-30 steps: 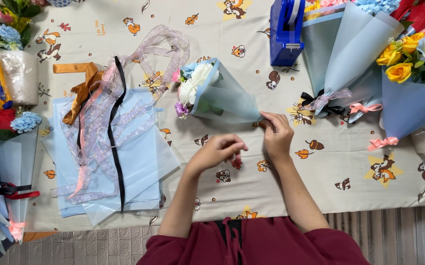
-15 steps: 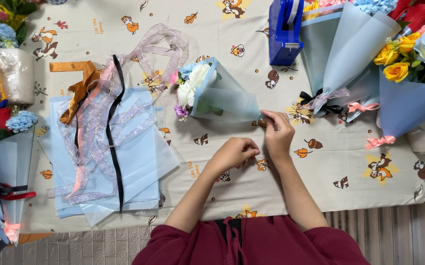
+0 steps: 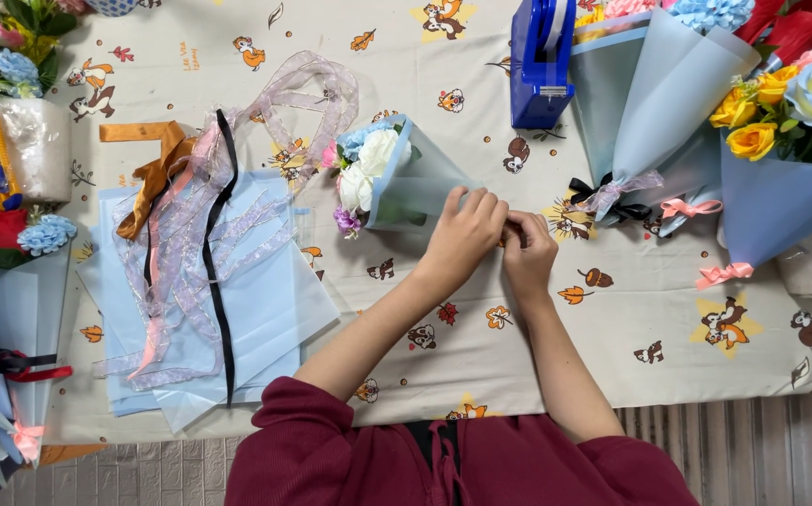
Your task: The person arranges a small bouquet of artificial flowers, wraps it in light blue paper, secures the wrapping with tape, and ties a black ribbon around the base to complete the bouquet.
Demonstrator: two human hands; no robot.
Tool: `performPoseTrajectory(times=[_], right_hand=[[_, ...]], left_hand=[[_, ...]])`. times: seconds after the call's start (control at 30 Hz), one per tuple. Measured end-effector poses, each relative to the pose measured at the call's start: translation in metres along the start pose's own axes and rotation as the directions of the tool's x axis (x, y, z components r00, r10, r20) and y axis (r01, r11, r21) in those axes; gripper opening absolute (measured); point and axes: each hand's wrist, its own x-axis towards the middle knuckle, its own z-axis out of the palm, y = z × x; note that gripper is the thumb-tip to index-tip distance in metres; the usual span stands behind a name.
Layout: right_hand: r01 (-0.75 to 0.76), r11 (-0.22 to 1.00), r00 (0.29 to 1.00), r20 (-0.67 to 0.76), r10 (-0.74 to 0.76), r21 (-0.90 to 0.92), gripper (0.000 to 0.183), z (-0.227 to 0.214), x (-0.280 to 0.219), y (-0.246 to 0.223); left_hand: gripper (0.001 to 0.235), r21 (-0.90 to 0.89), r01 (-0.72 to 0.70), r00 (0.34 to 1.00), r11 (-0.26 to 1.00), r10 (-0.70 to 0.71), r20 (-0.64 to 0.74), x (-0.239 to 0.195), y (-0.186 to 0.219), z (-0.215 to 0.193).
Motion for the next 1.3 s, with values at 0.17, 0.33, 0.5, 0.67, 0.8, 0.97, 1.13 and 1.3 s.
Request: performPoseTrajectory(times=[0.17,0.33,0.5,0.67,0.8,0.97,1.13,1.3], right_hand=[[-0.041,0.999,0.999,0.004,0.041,-0.003,0.015,0.0,0.002,-0.003],[-0.145,0.984,0.989,0.013,0.144,0.106,0.024,-0.004,0.005,-0.019],[-0.117,0.989,0.993,-0.002,0.117,0.086,0.021,-0.002,0.003,-0.005],[-0.103,0.991,0.995,0.001,0.104,0.08,0.02,-0.005,0.003,-0.009],[-0.114,0.99,0.993,0.001,0.114,0.086,0.018,-0.006,0.002,-0.009],[-0.096,0.993,0.995,-0.035,0.099,0.066,0.016,-0.007,0.004,-0.016],[-0.069,0.996,0.994,-0.079,0.073,0.056,0.014,-0.01,0.006,-0.023],[-0.109,0.987,0.988,-0.092,0.121,0.12,0.014,-0.009,0.006,-0.02]], left_hand=[[0.014,0.006,-0.023,1.0,1.0,0.023,-0.015,0.002,-0.003,0.001],[0.014,0.066,-0.036,0.997,0.997,0.041,-0.065,0.003,-0.001,0.006],[0.015,0.053,-0.019,0.992,0.998,0.026,-0.127,0.003,0.002,0.007],[0.015,0.055,-0.021,0.988,0.998,0.029,-0.154,0.009,0.001,0.0],[0.014,0.05,-0.021,0.987,0.999,0.029,-0.159,0.011,0.0,-0.006],[0.01,0.039,-0.009,0.987,0.999,0.015,-0.159,0.006,0.001,-0.001],[0.009,0.044,-0.013,0.985,0.999,0.02,-0.169,0.004,0.001,0.003],[0.01,0.019,-0.047,0.986,0.999,0.049,-0.161,0.001,-0.001,0.007]])
